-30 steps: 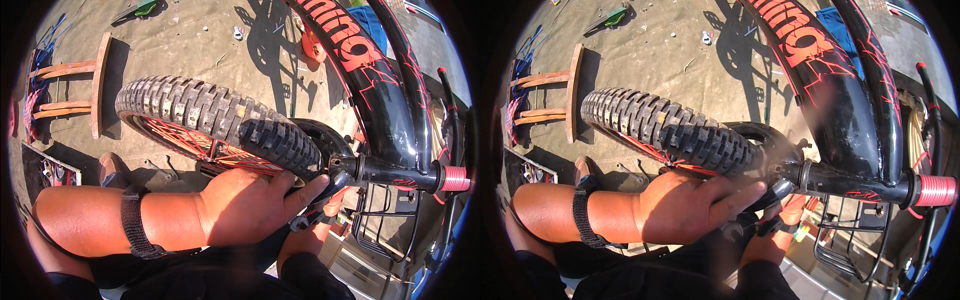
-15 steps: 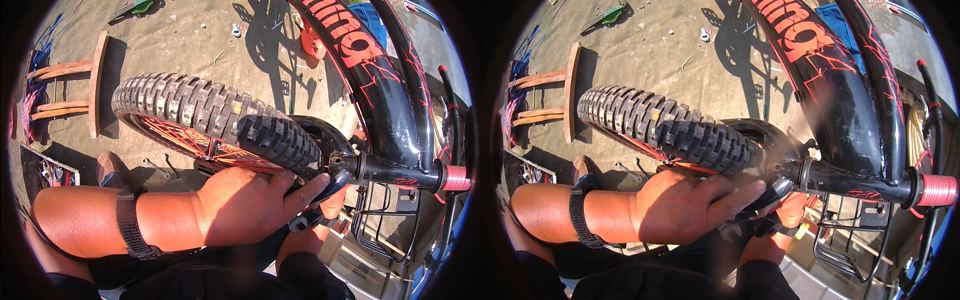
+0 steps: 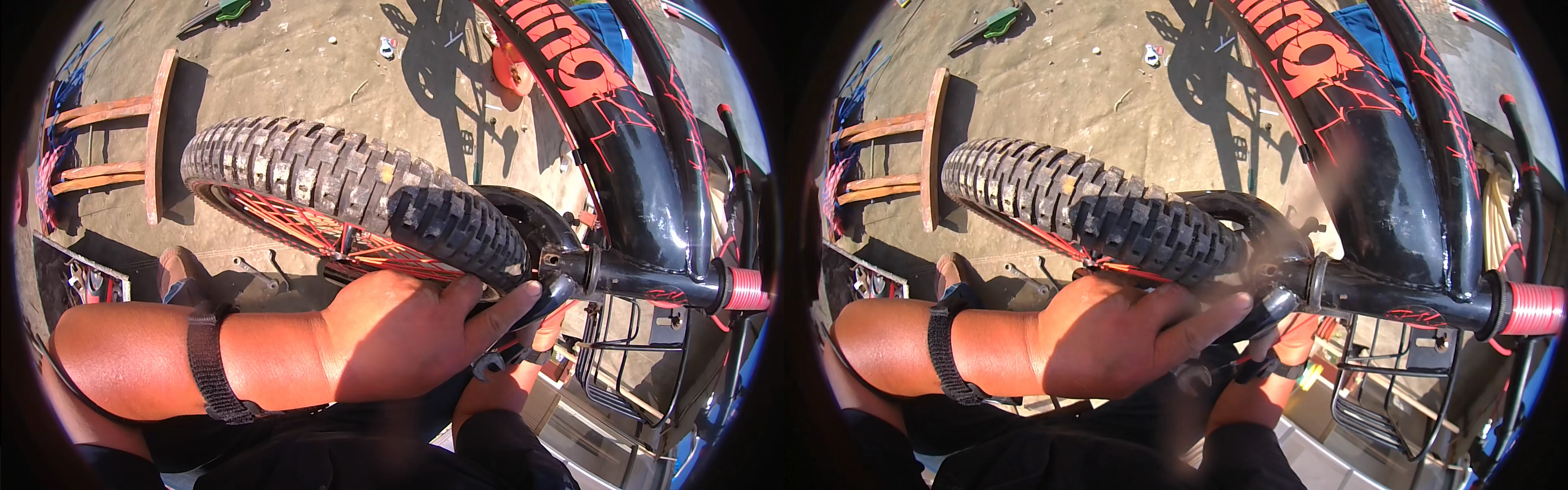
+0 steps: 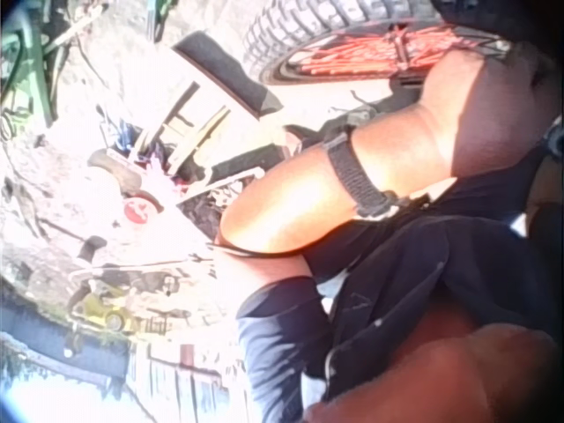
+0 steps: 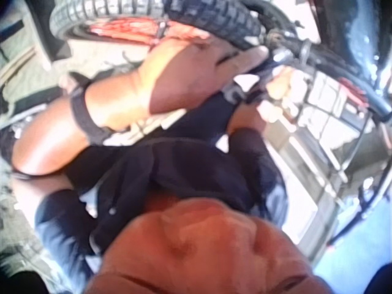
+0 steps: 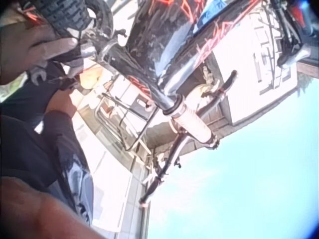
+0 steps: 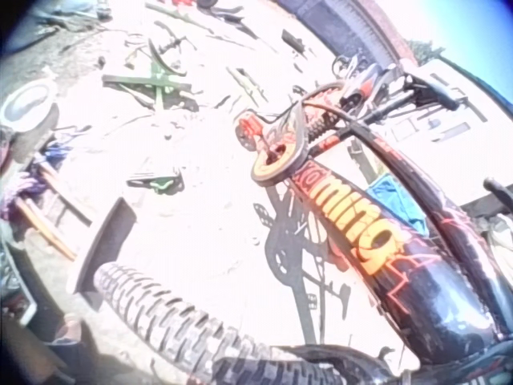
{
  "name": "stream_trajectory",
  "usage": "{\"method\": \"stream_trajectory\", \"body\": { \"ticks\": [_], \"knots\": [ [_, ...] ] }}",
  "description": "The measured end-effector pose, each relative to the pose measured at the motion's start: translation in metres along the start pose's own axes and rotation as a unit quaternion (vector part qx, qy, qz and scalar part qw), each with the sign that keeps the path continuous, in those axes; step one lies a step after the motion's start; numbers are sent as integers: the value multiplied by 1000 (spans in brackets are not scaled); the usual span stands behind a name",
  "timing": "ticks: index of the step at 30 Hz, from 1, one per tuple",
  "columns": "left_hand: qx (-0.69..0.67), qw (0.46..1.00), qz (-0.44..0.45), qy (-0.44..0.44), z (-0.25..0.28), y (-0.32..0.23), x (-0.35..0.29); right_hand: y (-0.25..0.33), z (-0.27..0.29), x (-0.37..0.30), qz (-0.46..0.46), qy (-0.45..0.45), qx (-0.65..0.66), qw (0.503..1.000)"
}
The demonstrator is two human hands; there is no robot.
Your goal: The person uses a wrench to tighten bolts on the front brake caliper of a bicycle. They then attach a brake cable to the caliper and secure it with a nut, adjusting the components by hand.
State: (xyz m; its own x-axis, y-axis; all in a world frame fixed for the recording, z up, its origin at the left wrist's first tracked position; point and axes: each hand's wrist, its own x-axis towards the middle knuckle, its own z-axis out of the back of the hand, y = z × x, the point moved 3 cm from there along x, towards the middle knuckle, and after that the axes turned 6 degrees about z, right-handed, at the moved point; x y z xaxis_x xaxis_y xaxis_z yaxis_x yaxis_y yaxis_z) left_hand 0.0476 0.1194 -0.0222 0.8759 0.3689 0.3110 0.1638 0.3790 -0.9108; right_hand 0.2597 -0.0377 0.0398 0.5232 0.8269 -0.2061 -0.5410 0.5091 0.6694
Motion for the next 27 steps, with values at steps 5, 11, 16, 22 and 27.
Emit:
{"method": "stream_trajectory", "body": {
  "ticks": [5,11,16,22,27],
  "knots": [
    [-105,993,53,-1,-1,2,2,0,1,-1,-1,2,5,1000],
    [-32,995,69,62,5,-1,2,-2,0,1,8,4,21,1000],
    [54,999,-1,-5,10,-11,-6,-1,-3,6,27,7,67,997],
    [125,991,39,-3,4,-21,-10,13,-16,5,58,17,168,984],
    [128,986,104,-38,1,-29,-14,11,-20,12,75,55,270,958]
  ]
}}
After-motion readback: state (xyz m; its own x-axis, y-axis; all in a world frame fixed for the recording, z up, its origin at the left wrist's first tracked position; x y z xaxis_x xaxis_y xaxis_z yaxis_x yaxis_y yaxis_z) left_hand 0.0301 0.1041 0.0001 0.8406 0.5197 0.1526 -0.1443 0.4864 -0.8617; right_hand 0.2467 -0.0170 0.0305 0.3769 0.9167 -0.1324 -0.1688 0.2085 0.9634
